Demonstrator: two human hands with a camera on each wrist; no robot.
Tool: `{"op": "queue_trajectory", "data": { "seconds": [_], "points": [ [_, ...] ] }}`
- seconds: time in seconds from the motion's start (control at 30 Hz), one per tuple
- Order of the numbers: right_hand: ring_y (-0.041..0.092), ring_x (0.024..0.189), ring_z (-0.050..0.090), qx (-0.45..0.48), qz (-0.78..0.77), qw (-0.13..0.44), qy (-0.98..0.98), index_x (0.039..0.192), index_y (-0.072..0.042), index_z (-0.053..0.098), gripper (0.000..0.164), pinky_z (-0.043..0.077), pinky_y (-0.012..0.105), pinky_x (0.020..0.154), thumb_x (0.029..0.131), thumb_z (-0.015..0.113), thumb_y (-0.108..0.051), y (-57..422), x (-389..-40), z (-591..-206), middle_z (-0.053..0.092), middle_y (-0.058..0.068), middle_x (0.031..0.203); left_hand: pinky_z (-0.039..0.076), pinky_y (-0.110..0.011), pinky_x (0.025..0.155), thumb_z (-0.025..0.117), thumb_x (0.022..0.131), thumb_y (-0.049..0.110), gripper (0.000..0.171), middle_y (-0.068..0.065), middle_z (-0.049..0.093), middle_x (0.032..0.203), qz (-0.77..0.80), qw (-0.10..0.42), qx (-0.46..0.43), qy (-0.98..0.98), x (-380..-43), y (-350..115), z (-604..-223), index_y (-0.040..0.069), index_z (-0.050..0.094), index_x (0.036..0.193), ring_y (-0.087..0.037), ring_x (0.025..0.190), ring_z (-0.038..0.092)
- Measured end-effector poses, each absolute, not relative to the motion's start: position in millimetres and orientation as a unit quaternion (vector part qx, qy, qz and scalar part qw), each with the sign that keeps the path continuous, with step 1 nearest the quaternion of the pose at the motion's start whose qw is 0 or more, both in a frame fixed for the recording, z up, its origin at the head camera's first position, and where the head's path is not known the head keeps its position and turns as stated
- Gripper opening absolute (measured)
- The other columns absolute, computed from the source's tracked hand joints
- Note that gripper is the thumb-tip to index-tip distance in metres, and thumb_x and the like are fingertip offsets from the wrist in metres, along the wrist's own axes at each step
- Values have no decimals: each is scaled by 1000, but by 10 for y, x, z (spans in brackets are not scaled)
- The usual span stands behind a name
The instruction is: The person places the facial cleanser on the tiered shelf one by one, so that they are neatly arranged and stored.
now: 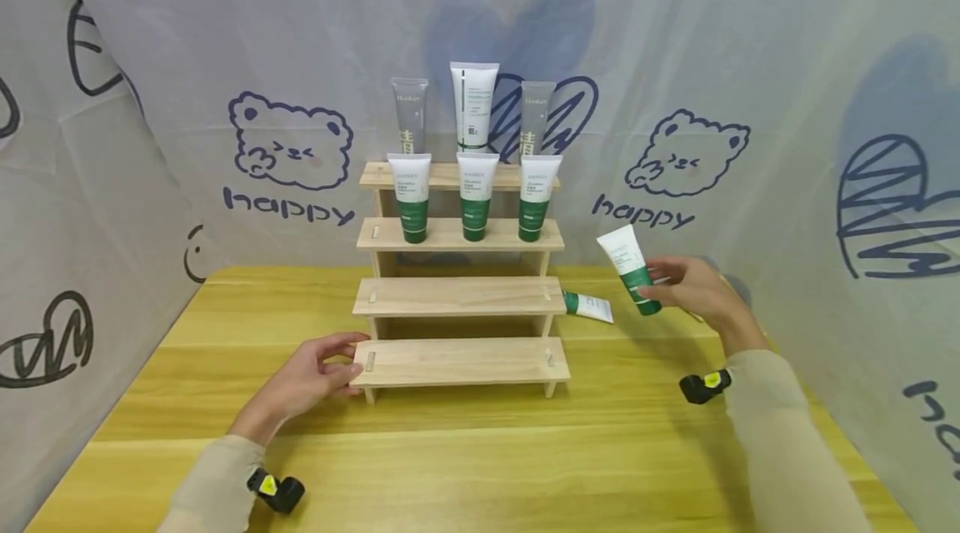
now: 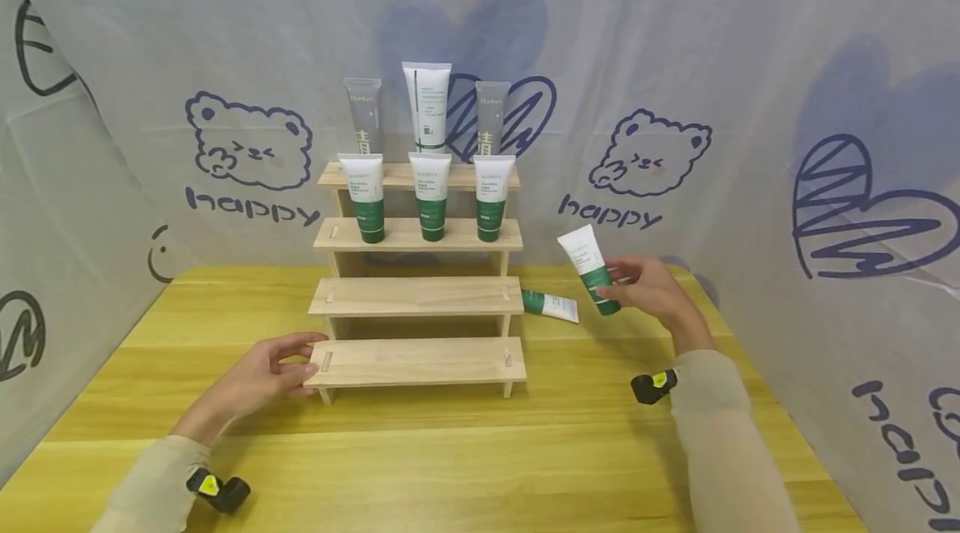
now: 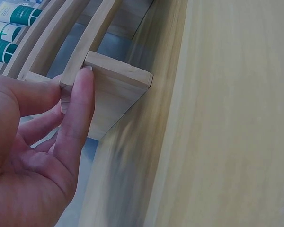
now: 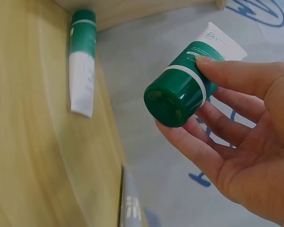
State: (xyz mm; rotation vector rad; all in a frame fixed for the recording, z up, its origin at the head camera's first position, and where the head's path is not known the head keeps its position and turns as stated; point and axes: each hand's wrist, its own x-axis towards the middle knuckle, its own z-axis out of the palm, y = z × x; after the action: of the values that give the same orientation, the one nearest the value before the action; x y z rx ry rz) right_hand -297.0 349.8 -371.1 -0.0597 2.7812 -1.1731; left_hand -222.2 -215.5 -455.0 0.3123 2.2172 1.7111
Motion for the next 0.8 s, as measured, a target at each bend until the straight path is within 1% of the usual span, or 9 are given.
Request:
{"op": "queue_trajectory", "data": {
  "seconds": [0.13, 0.27, 0.4, 0.6, 0.8],
  "points": [
    [35, 122, 59, -37, -409, 62, 910, 152, 0, 46, 72, 59, 31, 94, 93, 77, -26, 3404, -2979, -3655, 56, 26, 144, 67, -31, 87, 58, 103, 1, 57, -30, 49, 135, 597, 161, 102, 779, -2223, -2156, -4552, -6, 36, 155, -22, 103, 70],
    [34, 119, 59, -42, -433, 62, 898, 152, 0, 45, 70, 60, 26, 91, 93, 76, -20, 3285, -2969, -3631, 55, 26, 143, 67, -31, 86, 58, 102, 1, 57, -30, 49, 135, 596, 160, 102, 780, -2227, -2156, -4556, -5, 37, 155, -22, 102, 70],
    [34, 118, 59, -43, -437, 55, 897, 150, -1, 47, 68, 59, 26, 91, 93, 77, -19, 3183, -2949, -3610, 57, 26, 141, 67, -32, 86, 59, 102, 1, 57, -30, 50, 134, 596, 159, 106, 780, -2239, -2152, -4548, -6, 37, 154, -21, 102, 70],
    [34, 117, 61, -54, -448, 49, 891, 148, -2, 50, 66, 58, 31, 94, 92, 78, -22, 3025, -2934, -3547, 59, 25, 138, 67, -32, 86, 59, 102, 1, 57, -30, 49, 134, 596, 164, 109, 778, -2229, -2148, -4544, -7, 36, 154, -19, 101, 71],
    [32, 116, 63, -85, -459, 44, 883, 146, -1, 52, 64, 59, 28, 92, 91, 78, -19, 2857, -2912, -3491, 63, 24, 133, 67, -33, 85, 59, 102, 0, 57, -32, 49, 136, 597, 162, 112, 778, -2240, -2152, -4545, -8, 35, 154, -22, 102, 71]
  ]
}}
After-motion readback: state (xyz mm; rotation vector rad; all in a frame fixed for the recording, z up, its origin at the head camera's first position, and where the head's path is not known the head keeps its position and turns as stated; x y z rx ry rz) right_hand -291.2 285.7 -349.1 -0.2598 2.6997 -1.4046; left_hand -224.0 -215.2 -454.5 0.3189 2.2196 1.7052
